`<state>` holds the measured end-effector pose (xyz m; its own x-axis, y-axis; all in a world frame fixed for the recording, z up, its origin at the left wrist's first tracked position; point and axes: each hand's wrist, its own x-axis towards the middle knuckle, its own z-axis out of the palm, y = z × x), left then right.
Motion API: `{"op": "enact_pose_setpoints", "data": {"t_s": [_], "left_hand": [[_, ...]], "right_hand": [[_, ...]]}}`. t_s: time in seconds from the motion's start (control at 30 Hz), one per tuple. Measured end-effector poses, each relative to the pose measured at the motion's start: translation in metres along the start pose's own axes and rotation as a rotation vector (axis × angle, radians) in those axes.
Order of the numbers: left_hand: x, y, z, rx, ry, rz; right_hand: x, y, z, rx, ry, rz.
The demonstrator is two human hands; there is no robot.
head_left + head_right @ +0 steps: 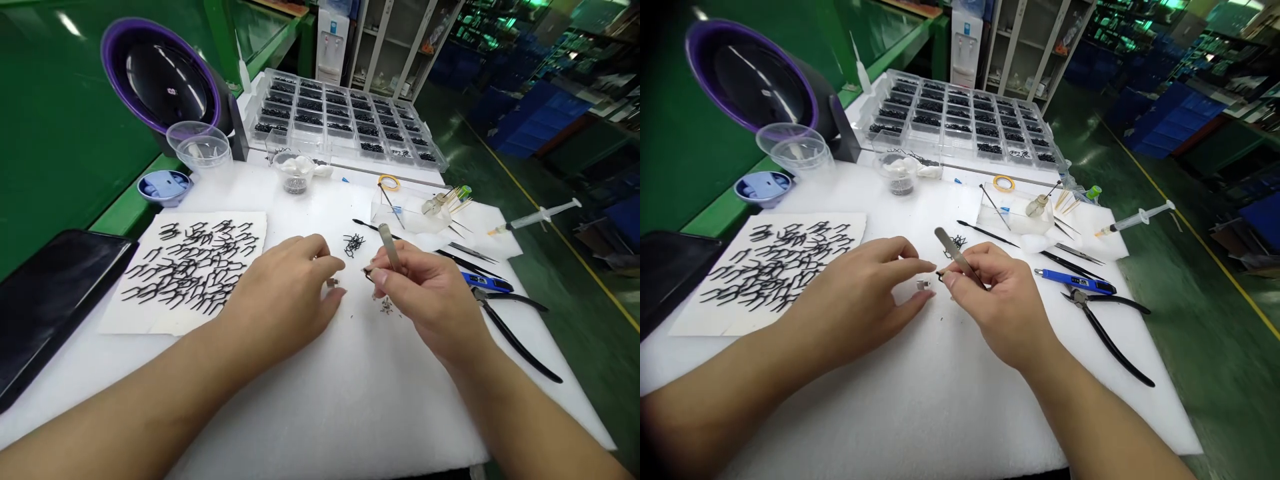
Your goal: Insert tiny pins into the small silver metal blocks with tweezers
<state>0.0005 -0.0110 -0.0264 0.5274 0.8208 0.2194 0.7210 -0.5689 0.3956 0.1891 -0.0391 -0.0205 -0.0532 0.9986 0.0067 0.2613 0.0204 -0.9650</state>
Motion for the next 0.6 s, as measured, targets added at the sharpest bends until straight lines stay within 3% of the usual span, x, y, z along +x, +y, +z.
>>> {"op": "enact_pose_setpoints", "data": {"t_s": [0.1, 0.2, 0.4, 0.6], "left_hand": [[-0.002, 0.010, -0.005, -0.397, 0.064, -0.187], [-0.002, 0.017, -0.007, -0.612, 0.038, -0.348], [0.002, 0.018, -0.009, -0.759, 0.039, -0.470], [0.003, 0.020, -0.009, -0.723, 0.076, -0.452]], "right_hand": [[0.001, 0.002, 0.005, 0.094, 0.059, 0.021], [0.002, 0.003, 0.010, 0.189, 0.089, 0.031], [-0.002, 0.003, 0.015, 0.304, 0.080, 0.032], [-0.004, 0.001, 0.016, 0.242, 0.090, 0.017]]}}
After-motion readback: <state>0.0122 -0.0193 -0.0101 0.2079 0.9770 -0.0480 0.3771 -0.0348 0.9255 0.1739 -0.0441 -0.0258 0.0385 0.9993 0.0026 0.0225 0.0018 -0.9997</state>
